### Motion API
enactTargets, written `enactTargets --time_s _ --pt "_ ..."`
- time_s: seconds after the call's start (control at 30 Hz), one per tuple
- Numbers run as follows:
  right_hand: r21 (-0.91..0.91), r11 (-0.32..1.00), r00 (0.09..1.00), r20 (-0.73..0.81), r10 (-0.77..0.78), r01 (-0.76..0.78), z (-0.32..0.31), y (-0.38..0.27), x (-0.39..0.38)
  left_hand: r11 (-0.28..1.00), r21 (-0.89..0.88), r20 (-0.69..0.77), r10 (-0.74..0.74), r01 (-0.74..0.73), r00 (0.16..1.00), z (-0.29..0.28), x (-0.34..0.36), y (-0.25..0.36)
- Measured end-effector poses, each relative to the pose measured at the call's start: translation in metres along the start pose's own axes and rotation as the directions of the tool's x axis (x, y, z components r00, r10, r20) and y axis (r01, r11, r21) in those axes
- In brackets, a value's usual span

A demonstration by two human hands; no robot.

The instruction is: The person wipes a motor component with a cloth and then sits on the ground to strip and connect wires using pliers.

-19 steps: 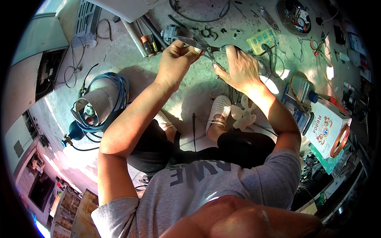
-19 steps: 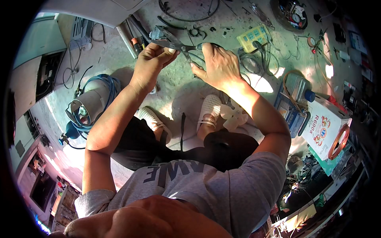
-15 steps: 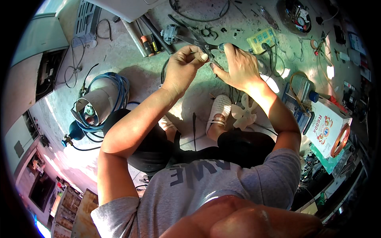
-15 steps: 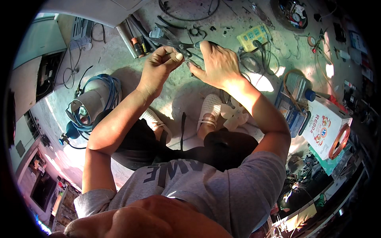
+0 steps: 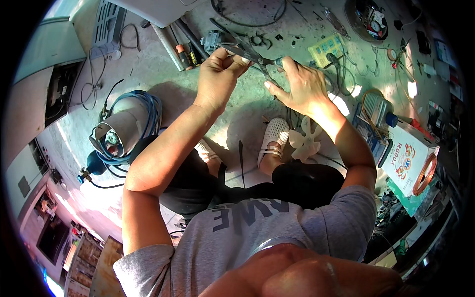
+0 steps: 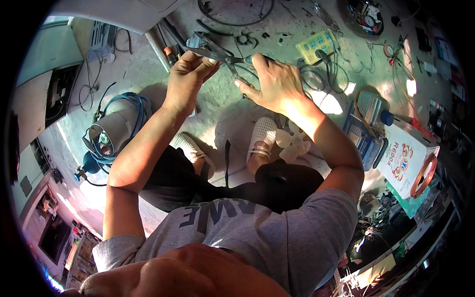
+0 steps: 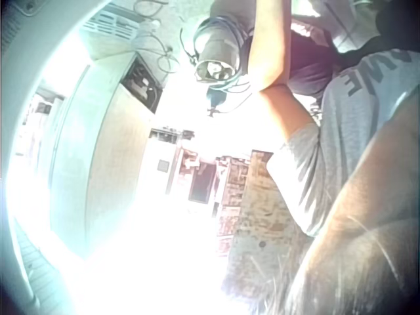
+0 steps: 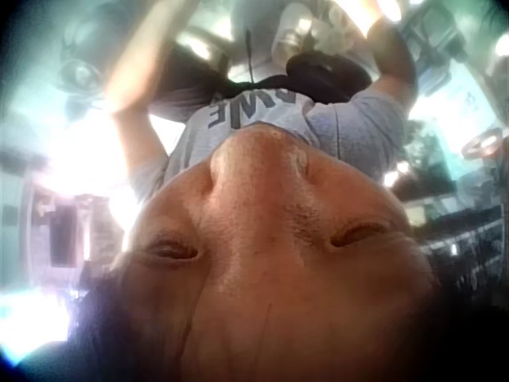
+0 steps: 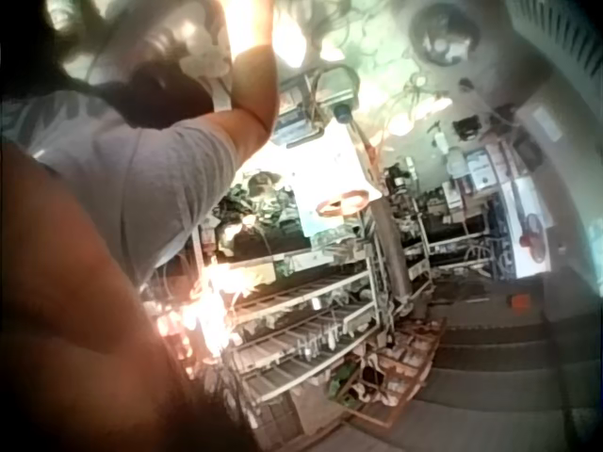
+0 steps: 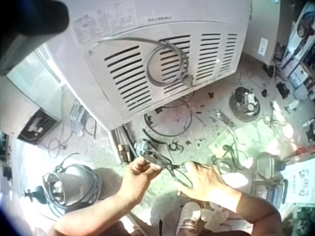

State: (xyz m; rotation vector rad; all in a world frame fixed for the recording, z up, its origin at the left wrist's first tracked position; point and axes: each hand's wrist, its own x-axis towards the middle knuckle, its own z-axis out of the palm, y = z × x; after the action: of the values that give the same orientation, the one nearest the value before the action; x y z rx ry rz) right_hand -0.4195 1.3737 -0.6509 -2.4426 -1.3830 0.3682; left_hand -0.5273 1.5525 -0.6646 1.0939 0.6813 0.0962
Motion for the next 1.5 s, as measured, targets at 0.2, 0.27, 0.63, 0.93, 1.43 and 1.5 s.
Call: enactTargets --time_s 0.2,0.27,0.63,0.93,1.43,1.5 --pt "-0.032 0.999 0.999 -0.037 -0.039 0.038 0.001 0.002 0.0 1.0 -0.012 -0.018 0.006 -0.006 1.0 0.002 0.0 -0.002" --pt "-0.038 0.998 0.997 -0.05 -0.052 0.051 0.002 0.004 0.001 1.0 0.007 -0.017 0.02 -0.02 1.0 0.0 0.0 -0.004" --pt "-0.046 0.997 0.996 -0.064 -0.067 0.064 0.004 0.006 0.0 1.0 -0.004 -0.045 0.03 -0.031 0.999 0.007 -0.005 0.002" --pt "-0.069 0.997 0.996 -0.082 -0.038 0.032 0.015 0.006 -0.003 0.997 0.05 -0.019 0.06 -0.059 0.998 0.004 -0.001 -0.001" --pt "-0.114 0.992 0.977 -0.202 -0.071 0.048 0.026 0.008 -0.003 0.983 0.177 0.006 0.053 -0.053 0.999 0.003 -0.002 -0.003" --pt "-0.13 0.99 0.975 -0.207 -0.078 0.052 0.027 0.008 -0.002 0.986 0.164 -0.001 0.04 -0.04 0.999 0.002 -0.002 -0.005"
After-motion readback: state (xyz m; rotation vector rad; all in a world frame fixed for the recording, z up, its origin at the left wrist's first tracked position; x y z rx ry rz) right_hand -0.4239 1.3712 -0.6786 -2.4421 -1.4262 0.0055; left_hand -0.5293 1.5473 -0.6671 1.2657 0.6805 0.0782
